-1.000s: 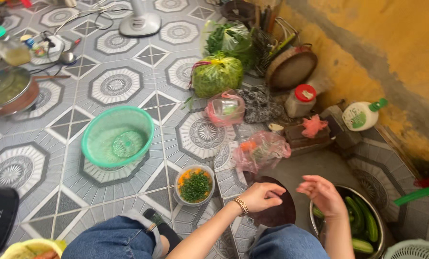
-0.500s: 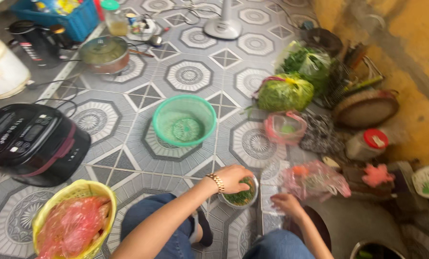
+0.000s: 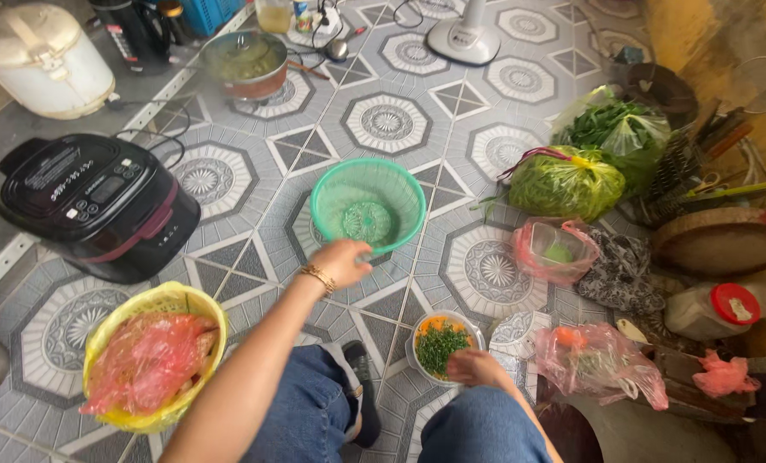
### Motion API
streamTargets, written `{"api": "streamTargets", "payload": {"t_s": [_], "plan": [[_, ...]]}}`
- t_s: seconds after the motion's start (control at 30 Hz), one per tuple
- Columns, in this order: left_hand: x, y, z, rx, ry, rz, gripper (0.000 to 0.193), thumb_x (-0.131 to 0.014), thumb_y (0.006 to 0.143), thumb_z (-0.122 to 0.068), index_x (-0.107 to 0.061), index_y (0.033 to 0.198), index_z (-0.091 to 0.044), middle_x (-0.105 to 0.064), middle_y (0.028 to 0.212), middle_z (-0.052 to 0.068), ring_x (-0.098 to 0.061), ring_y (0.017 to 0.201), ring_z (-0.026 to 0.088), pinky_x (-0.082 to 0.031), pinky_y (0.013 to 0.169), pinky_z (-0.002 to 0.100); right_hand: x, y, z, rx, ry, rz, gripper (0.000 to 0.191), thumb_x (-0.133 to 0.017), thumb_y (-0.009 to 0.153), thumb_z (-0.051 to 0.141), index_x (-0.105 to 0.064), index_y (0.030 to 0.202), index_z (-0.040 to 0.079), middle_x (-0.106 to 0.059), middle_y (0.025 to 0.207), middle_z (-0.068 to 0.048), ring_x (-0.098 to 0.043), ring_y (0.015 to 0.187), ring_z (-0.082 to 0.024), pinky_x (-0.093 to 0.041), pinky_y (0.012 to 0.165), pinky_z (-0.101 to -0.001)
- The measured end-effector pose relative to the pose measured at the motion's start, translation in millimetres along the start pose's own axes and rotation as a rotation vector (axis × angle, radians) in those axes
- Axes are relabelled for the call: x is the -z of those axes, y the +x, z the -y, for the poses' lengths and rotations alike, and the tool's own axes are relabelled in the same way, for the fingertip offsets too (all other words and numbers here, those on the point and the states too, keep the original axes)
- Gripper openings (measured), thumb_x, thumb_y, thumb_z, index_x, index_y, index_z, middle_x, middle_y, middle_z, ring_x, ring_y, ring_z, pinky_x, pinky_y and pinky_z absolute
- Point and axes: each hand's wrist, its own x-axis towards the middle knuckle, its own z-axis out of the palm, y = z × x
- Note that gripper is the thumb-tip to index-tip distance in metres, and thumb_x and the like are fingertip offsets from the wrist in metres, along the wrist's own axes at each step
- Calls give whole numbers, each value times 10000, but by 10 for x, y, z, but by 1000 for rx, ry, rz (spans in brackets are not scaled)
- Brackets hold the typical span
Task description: The person rinses scallions and a knife at a floor-level tap, then chops the scallions on a small round wooden board on the floor. They gather the chopped scallions, transfer them into a bowl of chopped ingredients, carry the bowl across the room, and set it down near a standing fan.
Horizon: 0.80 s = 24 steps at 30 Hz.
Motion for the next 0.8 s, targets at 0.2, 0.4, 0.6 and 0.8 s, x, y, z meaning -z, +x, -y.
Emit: {"api": "streamTargets", "payload": {"t_s": [0.2, 0.4, 0.6, 0.8], "plan": [[-178, -16, 1059, 356, -464, -148, 413, -750, 884, -300, -720, 1221, -62, -773, 1121, 130, -754, 970, 236, -583, 783, 382, -345, 331, 353, -6, -204, 229, 270, -601, 946, 155, -724, 1121, -11, -778, 1029, -137, -762, 964, -240, -631, 834, -415], [-1138, 522, 1054, 905, -1195, -53, 789, -790, 880, -395, -432, 1478, -25, -618, 1370, 108, -700, 1153, 231, -588, 894, 426, -666, 524, -139, -288, -132, 267, 296, -615, 959, 213, -706, 1167, 22, -789, 1109, -123, -775, 1033, -244, -653, 883, -427], [-1436, 1310, 1226, 1140, -1706, -493, 632, -795, 850, -312, -583, 1338, 29, -668, 1213, 206, -671, 715, 190, -597, 576, 263, -272, 761, -311, -175, 42, 133, 292, -610, 957, 192, -706, 1155, -1, -774, 1076, -151, -749, 967, -236, -604, 893, -389], [-1324, 639, 1795, 806, -2248, -342, 248, -698, 904, -87, -544, 1060, 29, -694, 949, 291, -700, 637, 241, -516, 511, 241, -370, 1091, -273, -104, 44, 224, 333, -588, 983, 190, -701, 1182, -52, -746, 1068, -175, -711, 904, -242, -583, 830, -387]]}}
